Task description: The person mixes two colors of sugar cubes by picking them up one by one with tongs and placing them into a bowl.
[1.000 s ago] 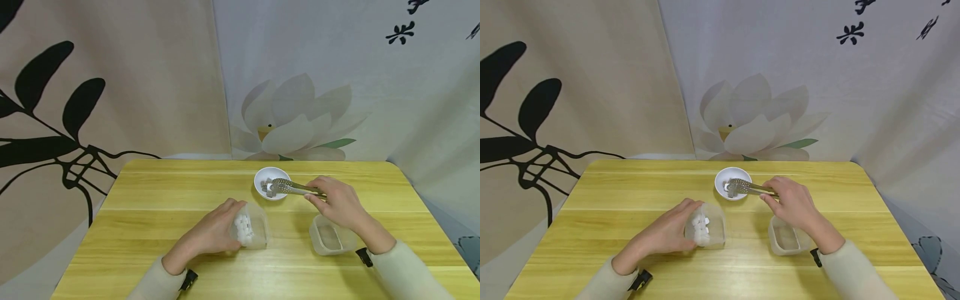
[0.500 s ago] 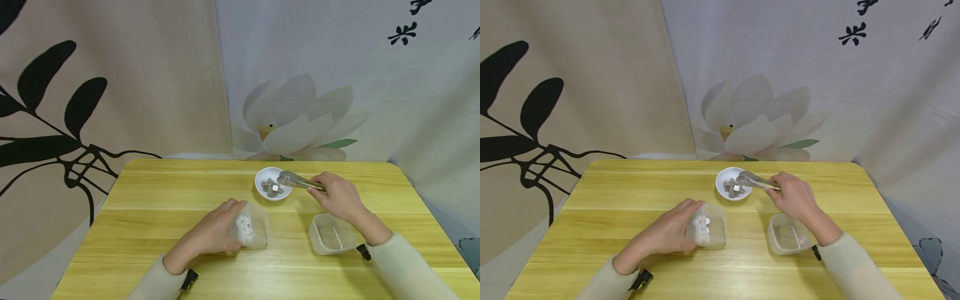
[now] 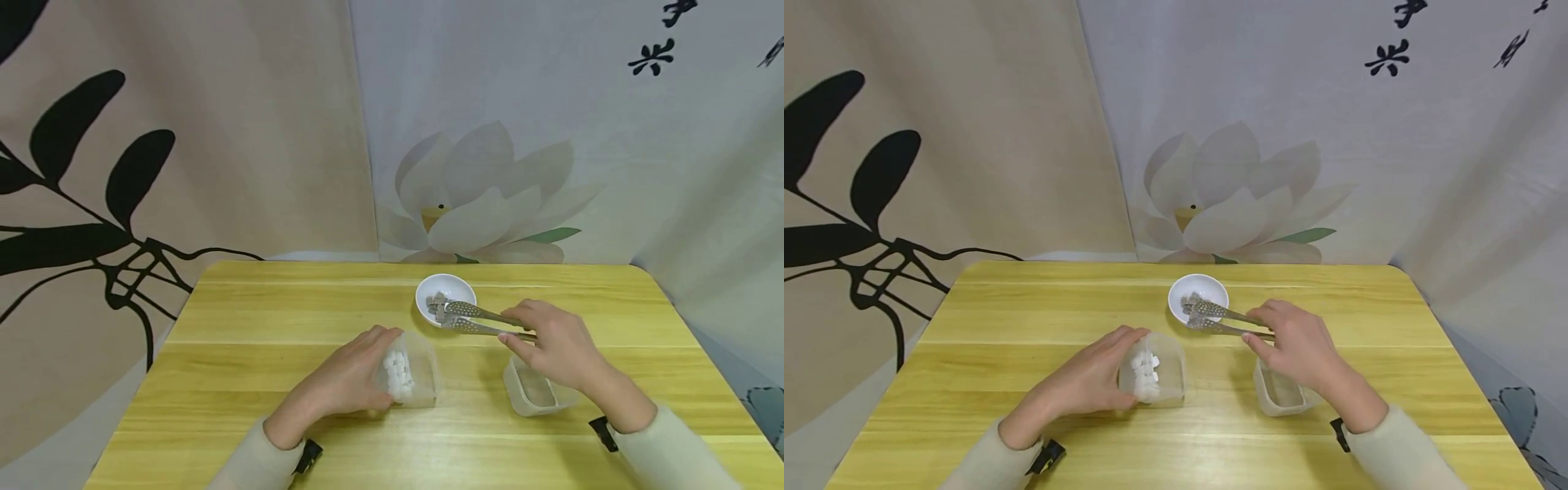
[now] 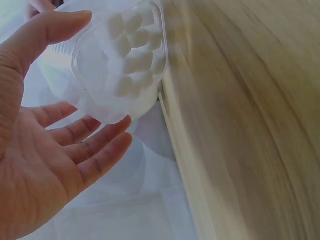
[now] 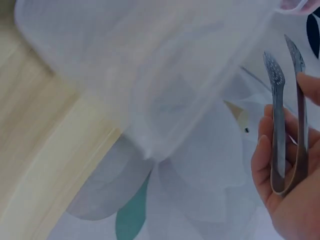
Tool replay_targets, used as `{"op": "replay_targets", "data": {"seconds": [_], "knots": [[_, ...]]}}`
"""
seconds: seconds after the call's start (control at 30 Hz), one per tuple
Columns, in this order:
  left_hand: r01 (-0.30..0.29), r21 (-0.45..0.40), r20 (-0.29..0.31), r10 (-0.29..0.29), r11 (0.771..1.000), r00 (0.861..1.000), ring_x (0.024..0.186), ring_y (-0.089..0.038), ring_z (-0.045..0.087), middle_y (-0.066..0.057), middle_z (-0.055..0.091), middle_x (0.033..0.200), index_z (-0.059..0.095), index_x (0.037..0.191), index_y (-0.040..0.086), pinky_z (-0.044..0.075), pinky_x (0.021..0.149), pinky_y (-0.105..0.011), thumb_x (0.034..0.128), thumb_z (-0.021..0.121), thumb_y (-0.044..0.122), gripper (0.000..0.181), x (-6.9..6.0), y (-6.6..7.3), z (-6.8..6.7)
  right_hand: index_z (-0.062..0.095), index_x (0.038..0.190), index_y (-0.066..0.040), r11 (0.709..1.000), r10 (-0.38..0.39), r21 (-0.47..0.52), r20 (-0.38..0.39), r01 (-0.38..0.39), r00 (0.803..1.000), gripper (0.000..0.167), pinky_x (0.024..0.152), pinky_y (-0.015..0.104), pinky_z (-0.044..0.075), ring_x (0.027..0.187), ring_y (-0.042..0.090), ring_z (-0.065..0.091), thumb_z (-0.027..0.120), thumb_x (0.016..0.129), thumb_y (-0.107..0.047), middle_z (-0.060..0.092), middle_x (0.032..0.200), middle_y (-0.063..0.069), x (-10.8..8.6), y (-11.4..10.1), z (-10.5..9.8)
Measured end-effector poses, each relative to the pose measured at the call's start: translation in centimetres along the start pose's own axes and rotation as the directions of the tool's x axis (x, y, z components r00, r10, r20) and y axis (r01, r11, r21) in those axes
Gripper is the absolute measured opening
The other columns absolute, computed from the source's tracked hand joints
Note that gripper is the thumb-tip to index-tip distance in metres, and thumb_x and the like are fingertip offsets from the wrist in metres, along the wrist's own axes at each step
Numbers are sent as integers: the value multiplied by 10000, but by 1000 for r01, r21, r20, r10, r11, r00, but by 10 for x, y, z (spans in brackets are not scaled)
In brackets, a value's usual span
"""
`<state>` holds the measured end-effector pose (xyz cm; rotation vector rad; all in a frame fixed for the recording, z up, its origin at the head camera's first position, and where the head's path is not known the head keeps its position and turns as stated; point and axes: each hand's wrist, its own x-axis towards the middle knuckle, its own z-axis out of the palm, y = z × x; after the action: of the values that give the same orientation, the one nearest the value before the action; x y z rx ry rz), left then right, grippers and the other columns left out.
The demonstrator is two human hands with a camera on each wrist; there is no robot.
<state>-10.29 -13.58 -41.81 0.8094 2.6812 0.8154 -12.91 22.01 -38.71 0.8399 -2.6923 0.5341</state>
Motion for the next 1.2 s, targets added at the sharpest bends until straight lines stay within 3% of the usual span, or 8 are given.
{"op": "replay_targets", "data": {"seconds": [0.17,0.4,0.67,1.2], "knots": [[-4,-4,-2,4,1000,1000,1208,-226,575,-75,550,1412,384,1584,59,511,1045,-458,693,918,226,1052,-1,-2,0,770,1088,-117,995,-93,-26,-35,92,995,286,574,278,507,793,113,652,829,847,-258,720,1012,-42,-2,-11,5],[5,-14,8,-4,1000,1000,1199,-221,578,-74,544,1427,373,1592,54,514,1039,-456,699,912,216,1055,0,-2,0,768,1059,-104,989,-145,-45,-19,144,989,311,603,317,559,869,162,691,846,820,-286,712,992,-17,-2,-27,18],[6,-14,4,-6,1000,1000,1191,-220,580,-76,547,1426,364,1599,56,517,1034,-458,692,915,213,1073,-1,-1,-1,766,1056,-78,963,-269,-43,-54,267,962,342,638,332,581,876,154,686,900,787,-242,719,1005,3,6,-43,39],[-4,-1,11,4,1000,1000,1212,-219,573,-69,544,1420,362,1599,51,513,1037,-444,712,914,245,1062,0,-2,0,750,1047,-65,935,-353,-57,-33,351,935,306,659,335,572,856,161,641,888,817,-212,693,1001,13,19,-59,59]]}}
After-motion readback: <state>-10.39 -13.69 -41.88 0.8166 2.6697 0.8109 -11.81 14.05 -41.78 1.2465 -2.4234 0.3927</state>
